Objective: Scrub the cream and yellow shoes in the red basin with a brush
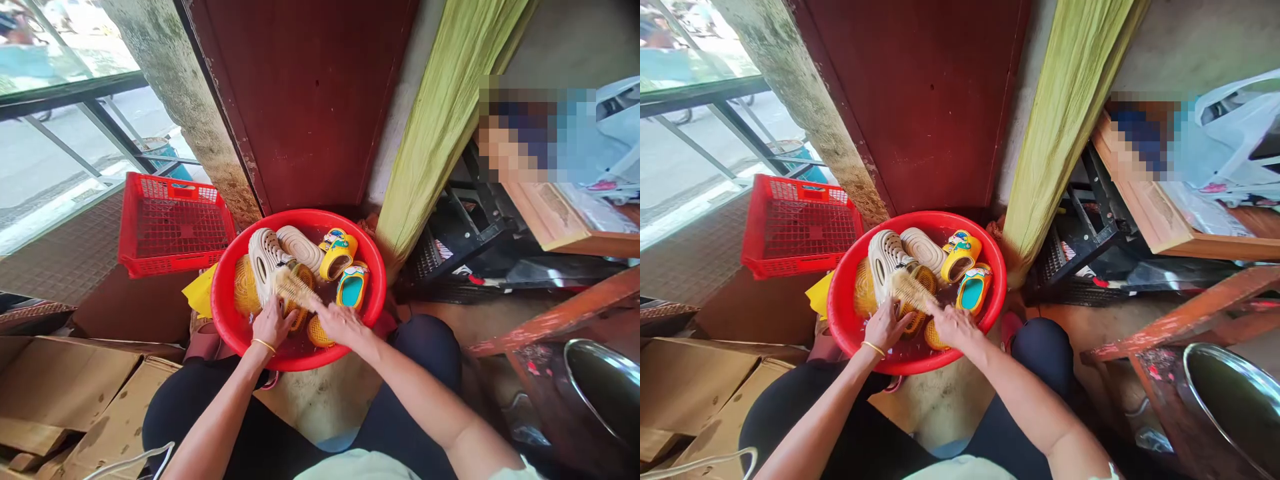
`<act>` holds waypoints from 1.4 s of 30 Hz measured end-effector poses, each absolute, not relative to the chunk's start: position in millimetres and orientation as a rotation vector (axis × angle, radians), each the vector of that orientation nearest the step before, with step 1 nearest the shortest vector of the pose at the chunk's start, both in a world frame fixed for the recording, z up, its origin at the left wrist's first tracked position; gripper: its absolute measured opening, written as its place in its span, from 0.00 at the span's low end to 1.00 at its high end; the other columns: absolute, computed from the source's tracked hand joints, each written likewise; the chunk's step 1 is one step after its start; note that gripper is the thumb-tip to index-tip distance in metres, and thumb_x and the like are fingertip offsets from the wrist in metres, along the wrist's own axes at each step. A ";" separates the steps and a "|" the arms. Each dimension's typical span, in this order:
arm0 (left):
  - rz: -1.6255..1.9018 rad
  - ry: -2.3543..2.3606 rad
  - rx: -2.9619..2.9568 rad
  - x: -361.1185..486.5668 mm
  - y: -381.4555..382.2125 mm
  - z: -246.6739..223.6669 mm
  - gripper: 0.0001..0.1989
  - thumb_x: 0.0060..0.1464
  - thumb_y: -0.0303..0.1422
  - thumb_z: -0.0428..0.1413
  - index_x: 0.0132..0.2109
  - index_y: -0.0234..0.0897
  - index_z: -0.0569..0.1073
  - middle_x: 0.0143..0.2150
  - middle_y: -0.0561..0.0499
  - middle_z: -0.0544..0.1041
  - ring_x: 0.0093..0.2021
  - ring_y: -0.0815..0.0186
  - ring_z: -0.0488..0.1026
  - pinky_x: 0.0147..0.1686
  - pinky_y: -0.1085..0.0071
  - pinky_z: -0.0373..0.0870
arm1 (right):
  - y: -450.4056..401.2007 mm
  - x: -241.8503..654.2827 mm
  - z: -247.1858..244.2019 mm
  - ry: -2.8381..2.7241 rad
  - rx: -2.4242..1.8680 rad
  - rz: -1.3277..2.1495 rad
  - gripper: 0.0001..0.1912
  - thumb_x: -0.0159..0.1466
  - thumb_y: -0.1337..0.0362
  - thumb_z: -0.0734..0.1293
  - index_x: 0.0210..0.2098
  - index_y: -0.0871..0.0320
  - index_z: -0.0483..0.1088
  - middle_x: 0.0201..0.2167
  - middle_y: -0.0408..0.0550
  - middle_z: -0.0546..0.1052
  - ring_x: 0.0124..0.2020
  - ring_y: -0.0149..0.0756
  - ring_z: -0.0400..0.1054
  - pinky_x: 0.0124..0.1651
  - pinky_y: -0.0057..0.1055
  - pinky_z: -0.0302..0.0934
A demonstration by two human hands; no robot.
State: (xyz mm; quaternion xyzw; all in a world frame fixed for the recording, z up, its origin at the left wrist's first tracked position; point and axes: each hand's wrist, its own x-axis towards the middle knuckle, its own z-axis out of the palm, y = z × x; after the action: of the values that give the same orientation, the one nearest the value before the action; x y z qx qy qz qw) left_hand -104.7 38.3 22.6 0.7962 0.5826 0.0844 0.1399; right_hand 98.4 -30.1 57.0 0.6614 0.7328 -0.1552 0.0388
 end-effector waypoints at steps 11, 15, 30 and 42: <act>0.191 1.595 2.589 -99.6 27.5 15.9 0.13 0.64 0.36 0.53 0.51 0.34 0.69 0.46 0.37 0.76 0.46 0.51 0.77 0.44 0.60 0.72 | -38.2 101.4 63.1 2.253 1.994 -0.451 0.34 0.74 0.62 0.54 0.78 0.46 0.41 0.47 0.59 0.82 0.44 0.47 0.79 0.47 0.38 0.69; 0.201 1.442 2.639 -97.7 25.0 17.0 0.14 0.63 0.33 0.52 0.54 0.34 0.70 0.46 0.38 0.74 0.47 0.51 0.76 0.47 0.58 0.72 | -29.3 118.0 63.6 2.122 2.123 -0.458 0.35 0.74 0.63 0.55 0.77 0.47 0.42 0.48 0.57 0.82 0.46 0.47 0.79 0.49 0.39 0.69; 0.176 1.550 2.449 -125.8 13.8 37.5 0.12 0.60 0.39 0.55 0.45 0.39 0.77 0.48 0.41 0.81 0.53 0.48 0.76 0.58 0.52 0.66 | -20.6 115.0 60.7 2.120 2.231 -0.479 0.34 0.75 0.63 0.54 0.78 0.53 0.42 0.47 0.58 0.82 0.44 0.44 0.78 0.46 0.36 0.70; 0.671 1.323 1.900 -121.7 32.9 23.7 0.20 0.57 0.44 0.57 0.52 0.38 0.77 0.51 0.43 0.79 0.53 0.53 0.75 0.54 0.61 0.73 | -33.5 91.3 70.8 2.301 2.068 -0.432 0.33 0.75 0.60 0.52 0.77 0.44 0.43 0.47 0.57 0.81 0.42 0.48 0.79 0.43 0.39 0.71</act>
State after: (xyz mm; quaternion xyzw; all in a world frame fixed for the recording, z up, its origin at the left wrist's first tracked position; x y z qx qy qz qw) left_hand -121.7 32.9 23.7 0.7362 0.5125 0.2599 0.3574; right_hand 91.3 -33.5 70.8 0.6620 0.7366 -0.1383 0.0092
